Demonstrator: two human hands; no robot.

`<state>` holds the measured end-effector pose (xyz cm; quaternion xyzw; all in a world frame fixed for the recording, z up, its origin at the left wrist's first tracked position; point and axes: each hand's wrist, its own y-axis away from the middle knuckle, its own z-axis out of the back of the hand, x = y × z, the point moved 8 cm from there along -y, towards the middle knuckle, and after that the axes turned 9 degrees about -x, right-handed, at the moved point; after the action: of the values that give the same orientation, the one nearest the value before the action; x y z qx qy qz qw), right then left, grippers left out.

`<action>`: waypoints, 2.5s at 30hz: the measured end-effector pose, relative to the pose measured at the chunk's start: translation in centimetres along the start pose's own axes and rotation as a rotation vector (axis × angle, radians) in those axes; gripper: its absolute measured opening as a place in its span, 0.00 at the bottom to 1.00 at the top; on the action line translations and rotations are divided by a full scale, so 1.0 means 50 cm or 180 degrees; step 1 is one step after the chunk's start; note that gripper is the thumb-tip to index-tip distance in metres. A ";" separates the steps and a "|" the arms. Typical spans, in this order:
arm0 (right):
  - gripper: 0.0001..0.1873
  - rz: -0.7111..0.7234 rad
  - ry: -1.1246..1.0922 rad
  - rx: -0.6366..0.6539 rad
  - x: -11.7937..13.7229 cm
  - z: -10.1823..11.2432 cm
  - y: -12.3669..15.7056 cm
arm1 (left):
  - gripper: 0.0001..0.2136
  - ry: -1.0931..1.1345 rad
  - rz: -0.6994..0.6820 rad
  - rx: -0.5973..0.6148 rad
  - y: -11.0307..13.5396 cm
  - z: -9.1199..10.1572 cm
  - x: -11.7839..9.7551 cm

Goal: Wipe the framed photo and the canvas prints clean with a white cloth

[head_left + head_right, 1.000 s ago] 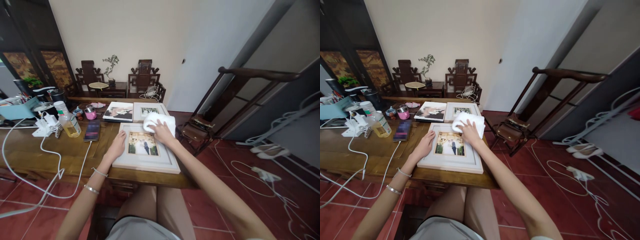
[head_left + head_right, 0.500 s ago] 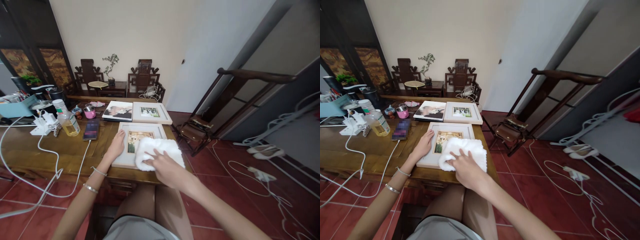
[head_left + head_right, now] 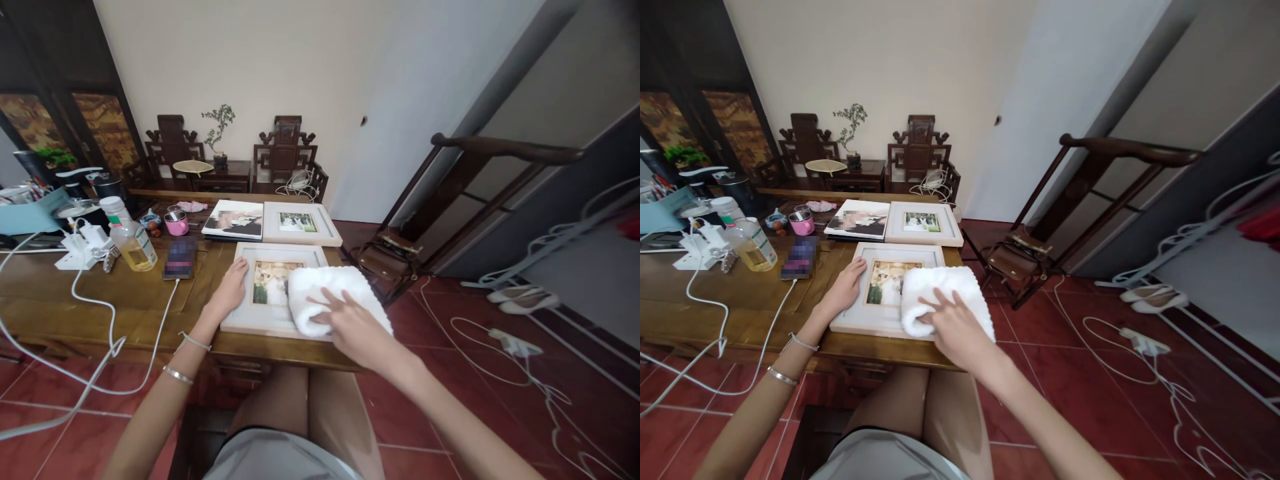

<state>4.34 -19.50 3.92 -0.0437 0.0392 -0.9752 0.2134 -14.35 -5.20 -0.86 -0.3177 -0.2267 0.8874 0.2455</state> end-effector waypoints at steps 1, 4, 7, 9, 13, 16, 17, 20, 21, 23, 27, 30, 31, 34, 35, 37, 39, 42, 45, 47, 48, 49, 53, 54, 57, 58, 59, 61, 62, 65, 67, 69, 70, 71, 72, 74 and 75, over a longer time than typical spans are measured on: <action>0.35 -0.0008 -0.0003 -0.0030 -0.019 0.001 -0.002 | 0.24 -0.0020 0.0039 0.0026 0.001 -0.003 0.001; 0.36 -0.0109 0.0084 -0.0224 -0.069 0.001 -0.050 | 0.23 -0.0046 0.0143 0.0106 0.004 -0.007 0.000; 0.34 -0.0280 0.0276 -0.0542 -0.092 0.004 -0.152 | 0.20 0.0033 0.0186 0.0134 0.004 0.002 -0.012; 0.29 -0.0178 0.0363 -0.0685 -0.073 0.004 -0.227 | 0.20 0.0161 0.0242 0.0038 0.001 0.021 -0.025; 0.26 0.0491 0.0402 -0.0370 0.029 -0.027 -0.317 | 0.23 0.0540 0.0363 -0.0317 -0.006 0.063 -0.050; 0.30 0.0669 0.0394 -0.0137 0.091 -0.039 -0.298 | 0.25 0.0731 0.0468 -0.0464 -0.006 0.078 -0.057; 0.32 0.0703 0.0345 -0.0074 0.107 -0.039 -0.278 | 0.26 0.0758 0.0499 -0.0486 -0.006 0.080 -0.057; 0.35 0.0958 0.0087 0.0237 0.145 -0.032 -0.193 | 0.27 0.0787 0.0587 -0.0522 -0.006 0.082 -0.056; 0.36 0.1031 -0.0005 0.0309 0.153 -0.026 -0.164 | 0.27 0.0780 0.0597 -0.0530 -0.006 0.081 -0.055; 0.37 0.1050 -0.0144 0.0387 0.155 -0.014 -0.115 | 0.25 0.0690 0.0519 -0.0501 -0.007 0.076 -0.054; 0.38 0.0608 -0.0067 0.0372 0.110 0.004 -0.052 | 0.18 0.0273 0.0186 -0.0283 -0.007 0.051 -0.048; 0.36 0.0106 0.0188 0.0432 0.051 0.007 -0.016 | 0.19 0.0102 0.0061 -0.0129 -0.002 0.031 -0.040; 0.36 -0.0004 0.0226 0.0454 0.033 0.008 -0.008 | 0.19 0.0081 0.0042 -0.0060 0.000 0.025 -0.038; 0.37 -0.0182 0.0188 0.0288 -0.014 0.020 -0.022 | 0.22 0.0077 0.0035 0.0146 0.005 0.010 -0.035; 0.37 -0.0257 0.0179 0.0096 -0.030 0.029 -0.043 | 0.22 0.0077 0.0046 0.0188 0.006 0.006 -0.034; 0.36 -0.0361 0.0228 -0.0489 -0.053 0.056 -0.108 | 0.24 0.0064 0.0069 0.0222 0.007 0.002 -0.030; 0.34 -0.0156 0.0304 -0.1124 -0.048 0.078 -0.191 | 0.26 0.0062 0.0075 0.0193 0.006 0.001 -0.024; 0.30 0.0657 0.0203 -0.1399 0.007 0.060 -0.313 | 0.27 0.0126 0.0023 0.0079 0.003 0.005 -0.015; 0.28 0.1231 -0.0063 -0.0837 0.053 -0.004 -0.387 | 0.25 0.0241 -0.0093 0.0003 0.001 0.009 -0.012; 0.27 0.1216 -0.0137 -0.0725 0.047 -0.026 -0.397 | 0.25 0.0326 -0.0210 -0.0006 0.001 0.010 -0.014; 0.26 0.1131 -0.0137 -0.0746 0.032 -0.029 -0.391 | 0.25 0.0359 -0.0268 -0.0024 0.002 0.011 -0.014; 0.25 0.1040 -0.0128 -0.0758 0.010 -0.029 -0.380 | 0.26 0.0382 -0.0318 -0.0052 0.003 0.011 -0.014; 0.26 0.0598 0.0023 -0.0715 -0.113 -0.006 -0.304 | 0.25 0.0368 -0.0358 -0.0207 0.011 0.007 -0.006; 0.27 0.0477 0.0078 -0.0701 -0.142 0.002 -0.283 | 0.25 0.0346 -0.0348 -0.0237 0.013 0.006 -0.004; 0.30 0.0197 0.0222 -0.0651 -0.189 0.013 -0.215 | 0.24 0.0281 -0.0362 -0.0295 0.016 0.003 -0.002; 0.32 0.0149 0.0260 -0.0609 -0.187 0.012 -0.190 | 0.24 0.0270 -0.0381 -0.0300 0.016 0.003 -0.003; 0.34 0.0129 0.0281 -0.0549 -0.176 0.009 -0.164 | 0.25 0.0267 -0.0406 -0.0302 0.016 0.004 -0.005; 0.38 0.0182 0.0236 -0.0379 -0.135 0.004 -0.106 | 0.26 0.0259 -0.0445 -0.0299 0.016 0.007 -0.008; 0.39 0.0230 0.0161 -0.0278 -0.110 0.005 -0.076 | 0.26 0.0240 -0.0450 -0.0284 0.016 0.008 -0.010; 0.39 0.0257 -0.0189 0.0079 -0.059 0.024 0.000 | 0.26 0.0138 -0.0424 -0.0173 0.016 0.010 -0.013; 0.39 0.0054 -0.0268 0.0119 -0.066 0.053 0.018 | 0.26 0.0077 -0.0366 -0.0099 0.015 0.010 -0.013; 0.39 -0.0251 -0.0095 -0.0167 -0.100 0.092 -0.002 | 0.27 0.0046 -0.0293 -0.0071 0.013 0.011 -0.011; 0.38 -0.0378 0.0061 -0.0422 -0.120 0.111 -0.023 | 0.27 0.0040 -0.0260 -0.0069 0.011 0.012 -0.010; 0.37 -0.0448 0.0243 -0.0707 -0.137 0.128 -0.050 | 0.28 0.0042 -0.0234 -0.0069 0.009 0.014 -0.009; 0.35 -0.0439 0.0427 -0.0961 -0.149 0.138 -0.080 | 0.28 0.0046 -0.0214 -0.0068 0.007 0.016 -0.008; 0.33 -0.0203 0.0685 -0.1196 -0.152 0.127 -0.143 | 0.27 0.0045 -0.0178 -0.0045 0.003 0.019 -0.008; 0.32 -0.0043 0.0719 -0.1144 -0.148 0.106 -0.172 | 0.27 0.0035 -0.0159 -0.0025 0.001 0.020 -0.008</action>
<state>8.04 -8.93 9.50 0.0283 0.2359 -0.9526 0.1899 -14.76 -5.74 -0.02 -0.3178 -0.2366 0.8783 0.2676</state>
